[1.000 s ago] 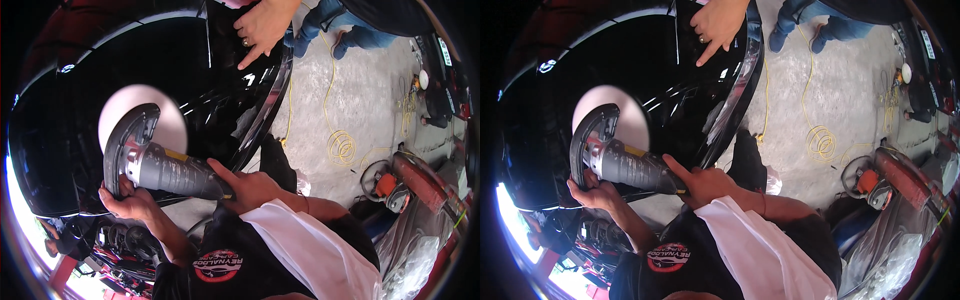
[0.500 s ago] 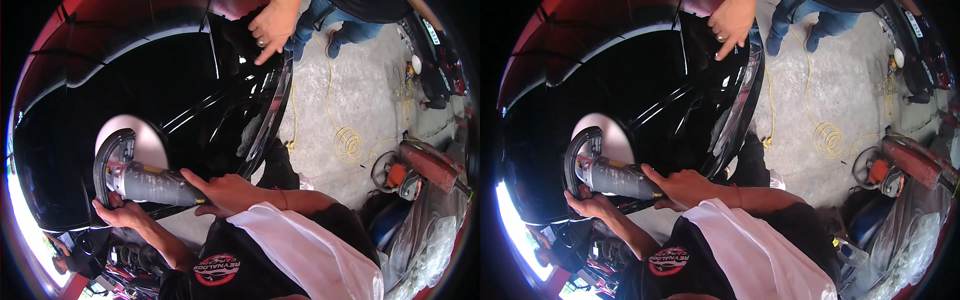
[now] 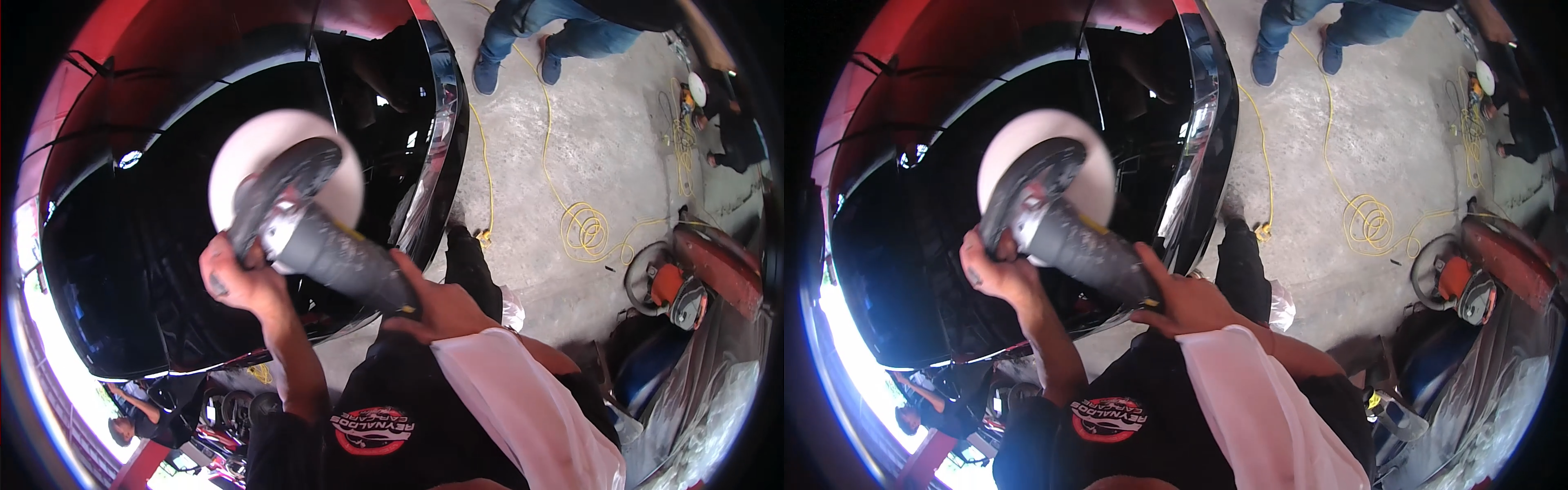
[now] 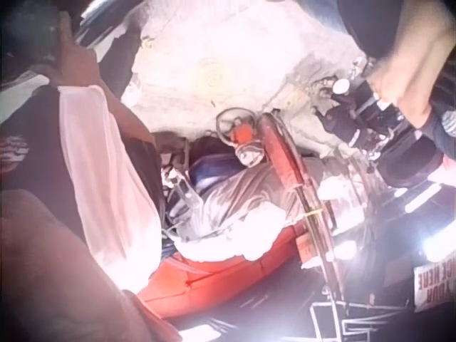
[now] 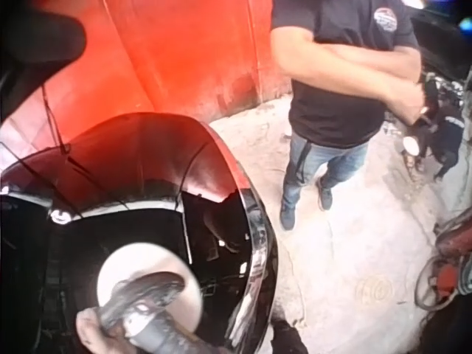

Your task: Buffering the hood of a black car with a power buffer.

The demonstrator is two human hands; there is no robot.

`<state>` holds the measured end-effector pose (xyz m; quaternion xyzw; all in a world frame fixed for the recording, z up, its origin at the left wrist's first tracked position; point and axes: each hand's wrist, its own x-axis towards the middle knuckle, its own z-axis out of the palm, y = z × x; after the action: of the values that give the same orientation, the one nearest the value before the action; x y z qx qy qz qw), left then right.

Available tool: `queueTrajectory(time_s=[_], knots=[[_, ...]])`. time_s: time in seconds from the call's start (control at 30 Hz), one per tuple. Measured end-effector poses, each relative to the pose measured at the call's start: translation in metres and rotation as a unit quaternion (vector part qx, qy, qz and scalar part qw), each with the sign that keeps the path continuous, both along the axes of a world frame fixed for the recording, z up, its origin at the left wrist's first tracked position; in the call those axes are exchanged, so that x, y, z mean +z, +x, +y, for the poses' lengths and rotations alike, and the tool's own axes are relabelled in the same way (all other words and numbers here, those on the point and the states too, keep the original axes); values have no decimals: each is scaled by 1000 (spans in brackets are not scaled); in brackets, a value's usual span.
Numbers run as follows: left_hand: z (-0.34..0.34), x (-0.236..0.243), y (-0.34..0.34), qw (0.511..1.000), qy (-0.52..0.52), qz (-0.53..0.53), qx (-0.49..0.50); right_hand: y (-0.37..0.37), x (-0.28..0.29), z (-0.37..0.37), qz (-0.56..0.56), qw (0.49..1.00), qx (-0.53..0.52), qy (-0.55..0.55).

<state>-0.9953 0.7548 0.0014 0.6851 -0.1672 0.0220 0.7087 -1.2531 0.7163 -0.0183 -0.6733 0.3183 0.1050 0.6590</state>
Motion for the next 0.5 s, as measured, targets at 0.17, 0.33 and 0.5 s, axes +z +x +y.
queueTrajectory(time_s=[0.17, 0.33, 0.5], knots=[[-62, -23, -70, 969, 54, -98, -219, -55, -34, -3, 39, 992, -100, 69], [-125, -47, -128, 936, 81, 22, -343, -83, -98, 25, -72, 947, -310, 44], [-169, -83, -166, 918, 102, 20, -382, -99, -103, 33, -56, 862, -463, 200]])
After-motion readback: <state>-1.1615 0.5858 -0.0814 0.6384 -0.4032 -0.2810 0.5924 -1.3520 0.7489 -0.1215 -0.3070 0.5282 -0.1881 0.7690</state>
